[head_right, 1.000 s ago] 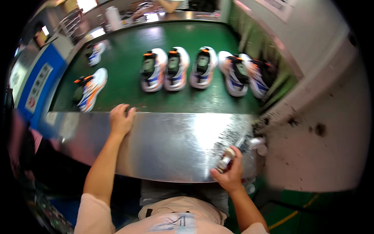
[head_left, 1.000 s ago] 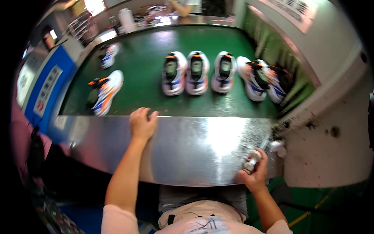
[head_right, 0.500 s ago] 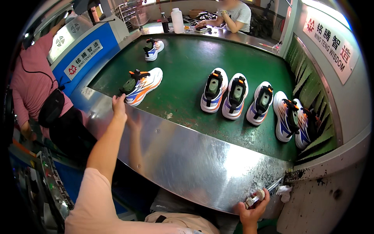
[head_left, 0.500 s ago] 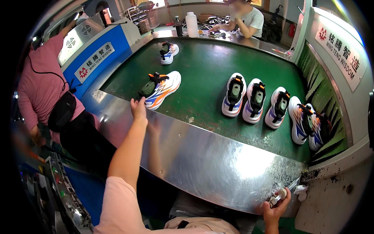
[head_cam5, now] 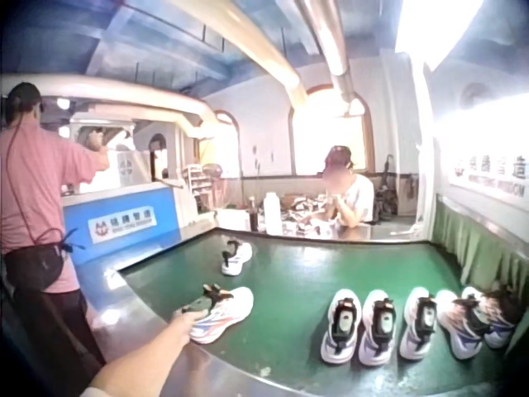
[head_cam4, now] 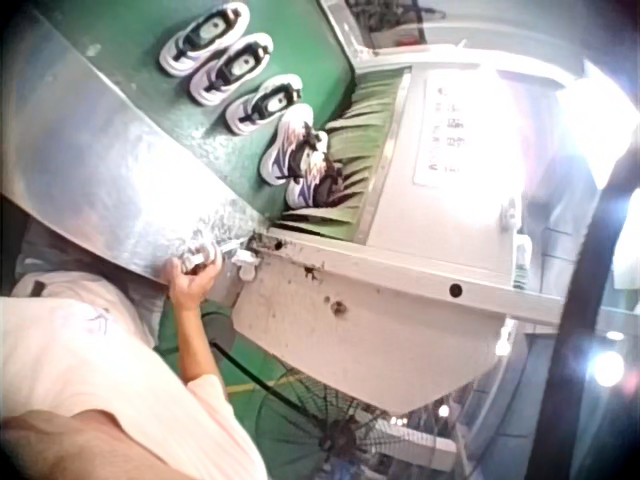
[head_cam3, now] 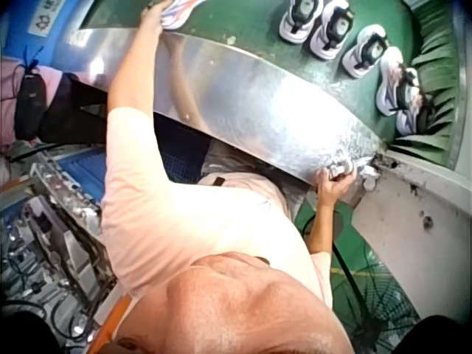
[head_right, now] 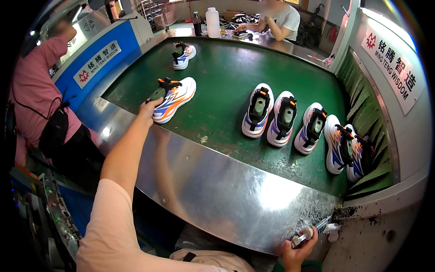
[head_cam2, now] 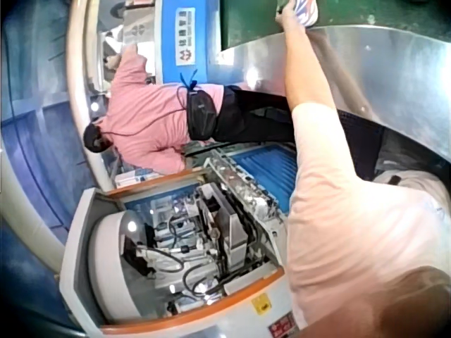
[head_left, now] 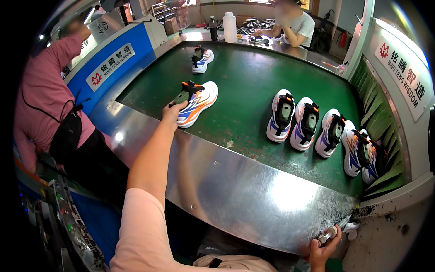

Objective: The person applies a liquid from a syringe to the seams of several athletic shoes and then wipes a metal workbench with a cloth.

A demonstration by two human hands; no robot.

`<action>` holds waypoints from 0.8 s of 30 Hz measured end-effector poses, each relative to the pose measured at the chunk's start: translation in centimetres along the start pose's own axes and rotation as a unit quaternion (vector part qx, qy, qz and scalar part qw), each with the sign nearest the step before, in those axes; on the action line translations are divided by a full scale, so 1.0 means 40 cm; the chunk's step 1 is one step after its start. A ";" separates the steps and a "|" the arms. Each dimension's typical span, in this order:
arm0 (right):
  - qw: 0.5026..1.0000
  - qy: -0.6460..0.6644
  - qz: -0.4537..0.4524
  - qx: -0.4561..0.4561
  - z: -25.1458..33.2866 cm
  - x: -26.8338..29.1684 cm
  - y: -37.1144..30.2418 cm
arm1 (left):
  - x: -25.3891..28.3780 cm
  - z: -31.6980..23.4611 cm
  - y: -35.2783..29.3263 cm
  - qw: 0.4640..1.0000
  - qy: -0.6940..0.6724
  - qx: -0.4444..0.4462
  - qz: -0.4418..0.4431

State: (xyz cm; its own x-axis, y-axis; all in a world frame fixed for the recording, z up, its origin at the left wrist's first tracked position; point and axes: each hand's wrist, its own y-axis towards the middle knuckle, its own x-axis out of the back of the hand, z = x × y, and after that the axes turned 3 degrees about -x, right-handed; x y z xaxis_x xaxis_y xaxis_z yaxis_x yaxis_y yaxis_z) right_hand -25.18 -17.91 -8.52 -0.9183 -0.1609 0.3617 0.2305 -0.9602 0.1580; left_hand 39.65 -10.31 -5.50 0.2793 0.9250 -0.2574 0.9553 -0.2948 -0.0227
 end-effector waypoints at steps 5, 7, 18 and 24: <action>1.000 0.020 -0.005 0.018 0.003 0.006 0.001 | -0.065 -0.084 -0.124 0.987 0.102 -0.112 0.062; 0.998 0.060 0.005 -0.032 0.014 0.012 0.005 | -0.035 -0.072 -0.245 0.981 0.146 -0.106 0.073; 0.993 0.086 0.060 -0.050 0.033 0.040 0.004 | -0.070 -0.110 -0.969 0.889 0.239 -0.031 0.389; 0.955 0.200 0.177 -0.128 0.102 0.103 -0.072 | -0.251 -0.303 -0.765 0.660 0.485 -0.334 0.467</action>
State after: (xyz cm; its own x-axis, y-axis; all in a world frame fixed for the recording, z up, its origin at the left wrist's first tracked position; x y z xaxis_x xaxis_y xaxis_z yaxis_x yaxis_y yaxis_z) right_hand -28.32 -14.86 -3.74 -0.8586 -0.5112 -0.0382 0.5103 -0.8455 -0.1574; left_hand 8.79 -7.68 9.48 0.3967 0.2287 0.8890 0.0615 -0.9729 0.2229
